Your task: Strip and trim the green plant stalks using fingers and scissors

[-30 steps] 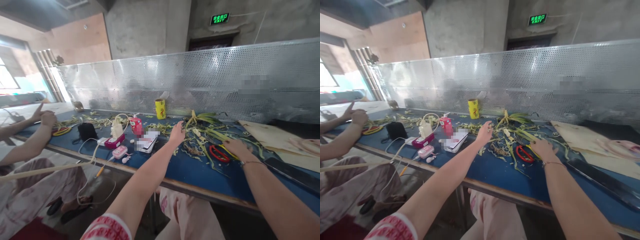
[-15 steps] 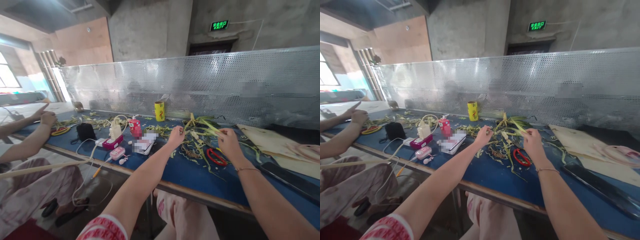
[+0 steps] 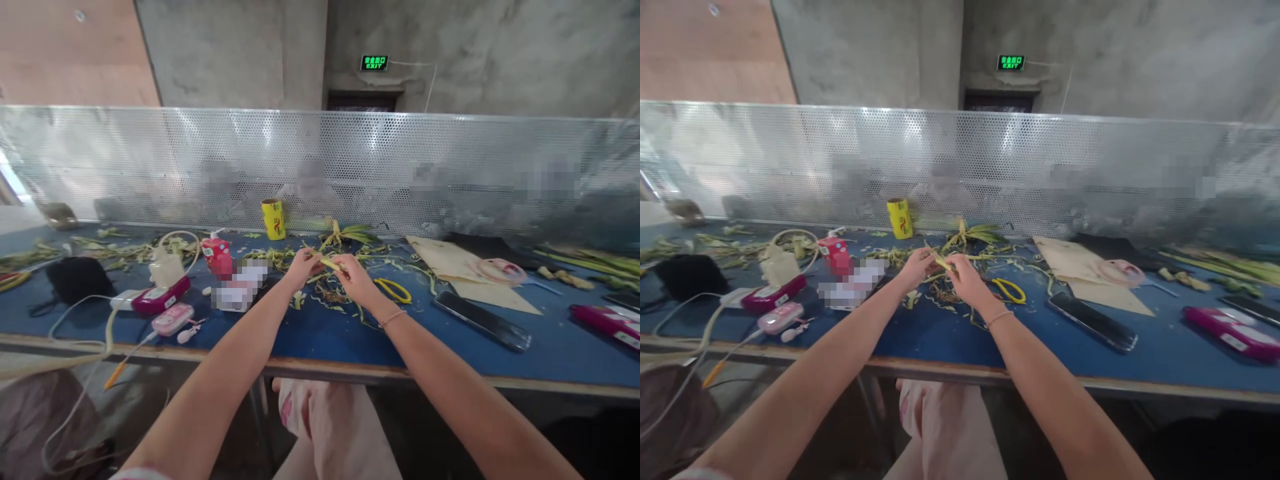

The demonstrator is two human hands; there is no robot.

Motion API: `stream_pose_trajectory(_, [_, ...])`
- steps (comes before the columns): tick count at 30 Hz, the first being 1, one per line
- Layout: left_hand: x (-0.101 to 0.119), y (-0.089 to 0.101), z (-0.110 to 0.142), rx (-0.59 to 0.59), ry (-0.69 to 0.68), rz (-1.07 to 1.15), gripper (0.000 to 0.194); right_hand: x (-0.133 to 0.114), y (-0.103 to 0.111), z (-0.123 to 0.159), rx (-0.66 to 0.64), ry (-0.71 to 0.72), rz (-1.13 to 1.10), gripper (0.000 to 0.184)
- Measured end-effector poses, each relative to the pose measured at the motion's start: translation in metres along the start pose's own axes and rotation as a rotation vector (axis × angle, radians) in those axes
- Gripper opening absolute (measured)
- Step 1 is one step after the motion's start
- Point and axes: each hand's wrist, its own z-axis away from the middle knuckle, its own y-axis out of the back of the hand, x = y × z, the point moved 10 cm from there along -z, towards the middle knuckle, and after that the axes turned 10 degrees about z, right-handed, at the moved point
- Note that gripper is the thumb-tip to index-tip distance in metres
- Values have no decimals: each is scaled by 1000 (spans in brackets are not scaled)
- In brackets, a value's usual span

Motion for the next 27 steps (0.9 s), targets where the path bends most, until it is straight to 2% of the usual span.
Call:
stream_pose_trajectory(3, [8, 6, -1, 17, -50, 67, 37, 10, -8, 3, -43, -104, -104, 18])
stream_pose_trajectory(10, [21, 15, 2, 143, -138, 63, 53, 32, -20, 8, -122, -305, -180, 34])
stream_pose_trajectory(14, [23, 8, 7, 109, -141, 20, 55, 36, -23, 9, -152, -347, -97, 39])
stream_pose_trajectory(18, [22, -2, 10, 42, -125, -31, 51, 48, -28, 9, -164, -421, -75, 35])
stream_pose_trajectory(21, [18, -1, 7, 40, -86, -127, 42, 76, -13, 13, -73, -574, -78, 32])
stream_pose_trajectory(24, [24, 12, 4, 134, -129, -339, 32, 115, 20, 31, 60, -791, 99, 33])
stream_pose_trajectory(27, [37, 14, 4, 139, -228, -513, 21, 138, 29, 45, -104, -835, 360, 36])
